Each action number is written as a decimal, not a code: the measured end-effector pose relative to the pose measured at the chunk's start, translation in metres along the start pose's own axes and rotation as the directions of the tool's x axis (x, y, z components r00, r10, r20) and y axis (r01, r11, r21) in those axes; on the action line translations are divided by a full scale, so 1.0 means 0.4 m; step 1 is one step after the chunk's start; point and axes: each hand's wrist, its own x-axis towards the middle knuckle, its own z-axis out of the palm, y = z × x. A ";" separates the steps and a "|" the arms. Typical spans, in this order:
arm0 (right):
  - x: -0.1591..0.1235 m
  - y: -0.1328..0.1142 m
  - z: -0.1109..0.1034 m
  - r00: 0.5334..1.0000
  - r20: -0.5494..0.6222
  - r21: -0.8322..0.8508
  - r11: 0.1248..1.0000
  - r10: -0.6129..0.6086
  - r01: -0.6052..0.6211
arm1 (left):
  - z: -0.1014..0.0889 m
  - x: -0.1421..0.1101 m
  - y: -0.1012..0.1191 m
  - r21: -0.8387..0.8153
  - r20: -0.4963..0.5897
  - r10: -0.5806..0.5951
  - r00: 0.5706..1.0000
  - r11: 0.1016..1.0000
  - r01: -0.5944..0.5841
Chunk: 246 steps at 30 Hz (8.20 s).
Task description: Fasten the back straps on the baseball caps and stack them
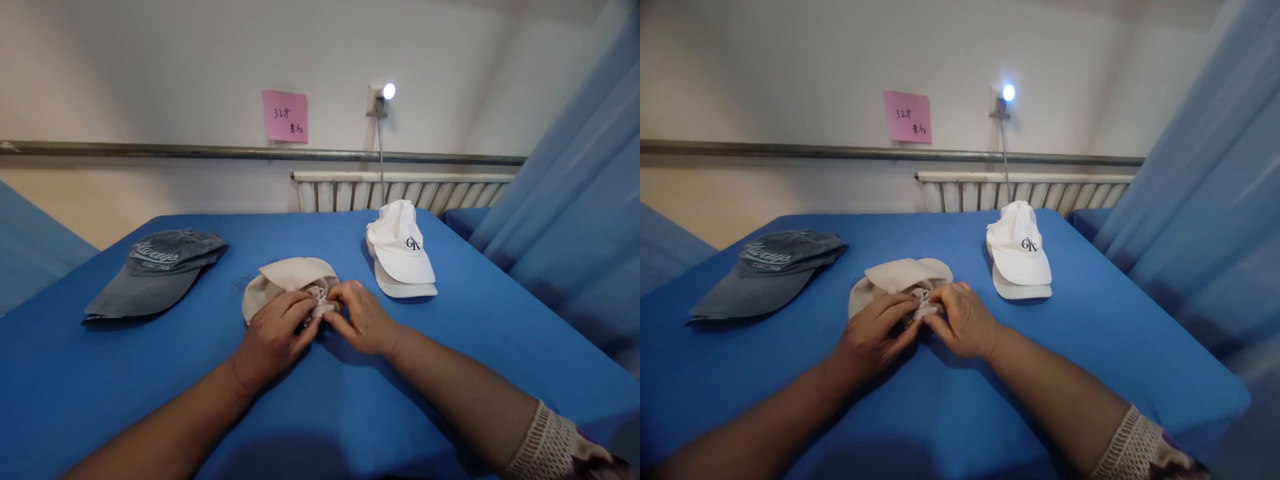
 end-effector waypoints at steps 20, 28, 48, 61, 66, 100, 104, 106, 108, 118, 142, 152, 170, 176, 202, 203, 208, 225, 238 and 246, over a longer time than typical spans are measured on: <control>0.004 0.039 0.050 0.975 -0.054 -0.136 0.966 0.216 -0.222 | -0.016 0.003 -0.005 0.018 -0.043 0.004 0.999 1.000 -0.003; 0.005 0.039 0.071 0.959 -0.202 0.002 0.980 0.197 -0.201 | -0.008 0.007 0.002 -0.113 -0.114 -0.072 0.991 0.992 0.059; 0.026 0.057 -0.002 0.984 0.176 -0.068 0.997 0.039 -0.028 | -0.011 0.002 -0.045 -0.124 0.188 -0.124 0.974 0.981 0.149; 0.019 0.008 0.026 0.992 0.111 -0.331 0.939 -0.058 0.092 | 0.001 0.003 -0.041 -0.234 0.188 -0.294 0.937 0.913 0.333; 0.011 0.000 0.030 0.992 0.104 -0.355 0.928 -0.078 0.110 | 0.008 -0.001 -0.040 -0.236 0.202 -0.251 0.947 0.926 0.295; -0.021 0.002 0.031 0.975 -0.063 -0.200 0.960 -0.213 0.197 | -0.036 0.014 -0.016 -0.554 0.413 -0.526 0.743 0.502 0.664; -0.019 -0.007 0.036 0.956 -0.049 -0.273 0.925 -0.288 0.265 | -0.018 0.006 -0.010 -0.532 0.310 -0.489 0.815 0.622 0.575; -0.019 -0.010 0.039 0.956 -0.050 -0.314 0.913 -0.291 0.261 | -0.011 0.003 -0.010 -0.490 0.292 -0.456 0.840 0.684 0.541; -0.017 -0.014 0.039 0.952 -0.066 -0.353 0.899 -0.300 0.259 | -0.006 0.002 -0.008 -0.460 0.312 -0.444 0.840 0.703 0.542; -0.016 -0.016 0.036 0.941 -0.089 -0.377 0.886 -0.325 0.270 | -0.014 0.008 -0.006 -0.612 0.479 -0.523 0.705 0.378 0.695; -0.014 -0.007 0.028 0.936 -0.106 -0.369 0.888 -0.335 0.276 | -0.031 0.000 -0.008 -0.321 0.298 -0.401 0.866 0.812 0.487; -0.011 -0.006 0.032 0.926 -0.120 -0.395 0.873 -0.357 0.285 | -0.016 -0.019 0.005 -0.261 0.196 -0.372 0.907 0.872 0.414; -0.009 0.006 0.025 0.916 -0.116 -0.411 0.858 -0.384 0.308 | -0.027 -0.018 -0.020 -0.204 0.293 -0.281 0.914 0.915 0.347; -0.012 0.006 0.029 0.926 -0.097 -0.399 0.866 -0.366 0.301 | -0.036 -0.019 -0.010 -0.104 0.356 -0.231 0.906 0.953 0.284; -0.016 0.003 0.038 0.911 -0.038 -0.416 0.835 -0.412 0.360 | -0.037 -0.013 0.010 -0.061 0.330 -0.284 0.900 0.945 0.321; -0.017 0.005 0.038 0.910 -0.030 -0.418 0.832 -0.413 0.364 | -0.037 -0.014 0.010 -0.034 0.347 -0.276 0.896 0.951 0.306; -0.020 0.009 0.038 0.912 -0.006 -0.421 0.829 -0.409 0.369 | -0.035 -0.013 0.003 -0.072 0.400 -0.250 0.882 0.951 0.302; -0.017 -0.002 0.028 0.904 -0.073 -0.387 0.847 -0.420 0.363 | -0.045 -0.002 -0.003 -0.297 0.373 -0.326 0.869 0.845 0.444; -0.023 0.006 0.032 0.913 -0.073 -0.357 0.865 -0.402 0.353 | -0.027 -0.007 -0.014 -0.413 0.443 -0.320 0.837 0.756 0.507; -0.018 0.002 0.030 0.920 -0.071 -0.371 0.867 -0.385 0.334 | -0.026 -0.007 -0.017 -0.440 0.457 -0.261 0.850 0.765 0.471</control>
